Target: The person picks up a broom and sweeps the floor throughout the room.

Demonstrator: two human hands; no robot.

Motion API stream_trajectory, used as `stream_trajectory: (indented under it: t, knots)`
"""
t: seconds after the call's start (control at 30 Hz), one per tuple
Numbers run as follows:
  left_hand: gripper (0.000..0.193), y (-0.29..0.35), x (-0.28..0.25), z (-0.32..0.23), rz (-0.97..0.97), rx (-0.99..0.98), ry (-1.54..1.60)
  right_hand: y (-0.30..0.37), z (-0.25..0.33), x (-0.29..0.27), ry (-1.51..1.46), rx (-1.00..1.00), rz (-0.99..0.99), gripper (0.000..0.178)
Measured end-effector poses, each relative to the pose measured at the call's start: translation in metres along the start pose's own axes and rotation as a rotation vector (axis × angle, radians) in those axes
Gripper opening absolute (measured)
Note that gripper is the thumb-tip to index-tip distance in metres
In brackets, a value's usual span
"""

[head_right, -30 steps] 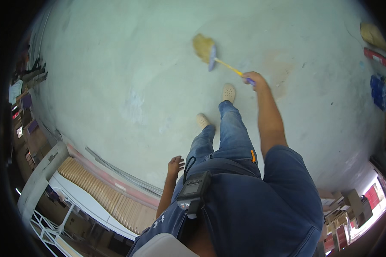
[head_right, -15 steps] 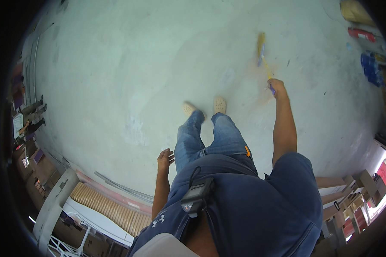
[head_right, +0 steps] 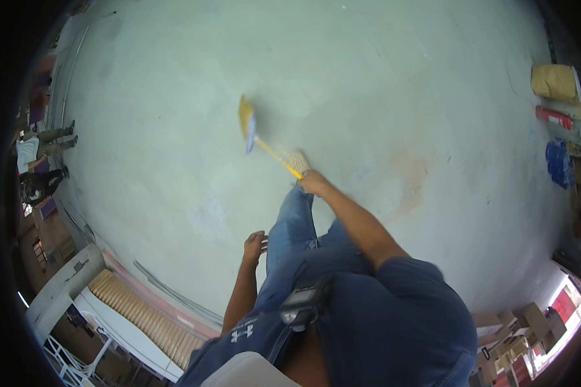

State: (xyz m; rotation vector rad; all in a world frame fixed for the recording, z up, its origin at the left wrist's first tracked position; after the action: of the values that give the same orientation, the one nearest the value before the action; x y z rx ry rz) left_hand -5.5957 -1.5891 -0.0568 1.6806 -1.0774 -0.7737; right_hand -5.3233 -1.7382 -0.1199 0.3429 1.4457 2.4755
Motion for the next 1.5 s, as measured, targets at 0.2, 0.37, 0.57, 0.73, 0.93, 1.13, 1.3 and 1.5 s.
stream_trajectory:
  t: [0.2, 0.37, 0.57, 0.73, 0.93, 1.13, 1.3, 1.5]
  knots:
    - [0.034, 0.009, -0.041, -0.061, -0.064, 0.015, 0.028, -0.163, -0.003, -0.022, 0.458, -0.116, -0.019, 0.029]
    - [0.034, 0.004, -0.079, -0.055, -0.115, -0.097, 0.079, -0.101, -0.05, -0.116, 0.198, -0.016, -0.137, 0.027]
    - [0.036, -0.02, -0.078, -0.075, -0.026, -0.148, 0.018, 0.02, -0.158, -0.216, -0.502, 0.169, -0.425, 0.02]
    - [0.037, -0.042, -0.064, -0.123, 0.057, -0.07, -0.02, 0.083, -0.112, -0.219, -0.152, 0.412, -0.555, 0.012]
    - [0.037, -0.038, -0.061, -0.154, 0.016, -0.041, -0.072, 0.003, -0.046, -0.178, 0.967, -0.247, -0.466, 0.01]
    - [0.036, -0.027, -0.046, -0.182, -0.041, -0.062, -0.103, -0.124, 0.075, -0.183, 0.077, -0.059, -0.221, 0.014]
    - [0.037, -0.004, -0.019, -0.192, -0.073, -0.195, -0.141, -0.122, 0.115, -0.26, -0.099, 0.082, -0.096, 0.02]
    - [0.037, -0.028, 0.027, -0.236, 0.029, -0.168, -0.206, -0.048, -0.017, -0.348, -0.259, 0.025, -0.26, 0.035]
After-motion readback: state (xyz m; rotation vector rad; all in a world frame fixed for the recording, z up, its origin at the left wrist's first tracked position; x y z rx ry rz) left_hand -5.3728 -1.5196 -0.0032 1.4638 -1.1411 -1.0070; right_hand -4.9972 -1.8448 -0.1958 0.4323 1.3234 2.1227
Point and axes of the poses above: each hand's wrist, its own y-axis away from the middle knuckle, its own x-axis out of the palm, z = x × y, the point moved 1 cm from there along -y, towards the middle knuckle, and after that the axes turned 12 degrees about z, right-handed, at the moved point
